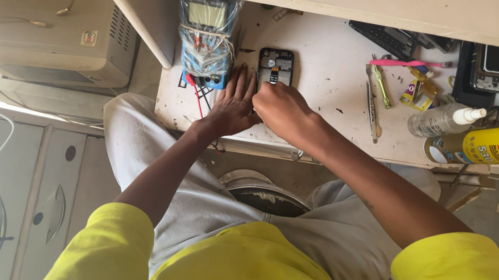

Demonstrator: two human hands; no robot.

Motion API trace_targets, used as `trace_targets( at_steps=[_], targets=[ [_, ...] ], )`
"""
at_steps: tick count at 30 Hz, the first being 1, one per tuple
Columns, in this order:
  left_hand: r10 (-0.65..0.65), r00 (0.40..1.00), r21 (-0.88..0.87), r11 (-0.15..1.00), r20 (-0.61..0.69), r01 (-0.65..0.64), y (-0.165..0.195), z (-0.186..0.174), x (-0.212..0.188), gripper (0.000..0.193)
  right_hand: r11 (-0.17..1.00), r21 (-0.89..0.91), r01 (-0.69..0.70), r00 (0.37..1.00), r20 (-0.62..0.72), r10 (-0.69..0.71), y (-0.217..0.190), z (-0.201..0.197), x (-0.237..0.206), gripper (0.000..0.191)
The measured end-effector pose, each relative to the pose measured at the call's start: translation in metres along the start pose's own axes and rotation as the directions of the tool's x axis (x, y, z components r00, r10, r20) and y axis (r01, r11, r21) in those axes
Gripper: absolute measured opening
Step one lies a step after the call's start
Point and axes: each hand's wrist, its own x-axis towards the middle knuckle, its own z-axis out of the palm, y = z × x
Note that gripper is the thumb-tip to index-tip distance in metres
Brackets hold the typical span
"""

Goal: The person sits at a repair bench and disassembles a smartphone. They use a screwdriver to remove screws from the phone's back, pry open the rear cover, lift out the battery, and hold the opened chassis while working on internal components.

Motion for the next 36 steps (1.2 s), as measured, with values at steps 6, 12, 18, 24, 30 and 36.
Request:
trace_targets(
  at_steps=[6,12,18,24,30,36],
  targets=[
    [-0.036,0.999,-0.037,0.999,0.034,0.037,0.005,-0.006,-0.001,0.103,0.938,0.224,0.266,0.942,-0.266,-0.204,0.005,0.006,0.002,0.025],
    [0.020,1.000,0.034,0.999,-0.014,-0.020,0.003,-0.003,0.000,0.107,0.999,-0.050,0.014,0.994,0.109,-0.009,-0.001,0.013,0.002,0.012],
    [0.012,1.000,-0.003,1.000,0.011,-0.012,0.007,-0.007,-0.001,0.100,0.973,0.196,0.117,0.985,-0.151,-0.088,0.004,0.009,0.008,0.021],
    [-0.067,0.979,-0.073,0.994,0.193,0.083,0.011,-0.020,0.005,0.113,0.990,0.092,0.105,0.991,-0.087,-0.097,0.013,0.004,0.001,0.012],
    [-0.119,0.965,-0.068,0.988,0.235,0.138,0.008,-0.018,0.008,0.108,0.994,-0.111,0.012,1.000,0.001,-0.012,-0.008,0.000,0.006,0.010],
    [-0.055,0.980,-0.124,0.989,0.192,0.080,0.010,-0.020,0.006,0.110,0.997,0.053,0.058,0.998,0.035,-0.060,0.001,0.003,0.017,0.021]
  ],
)
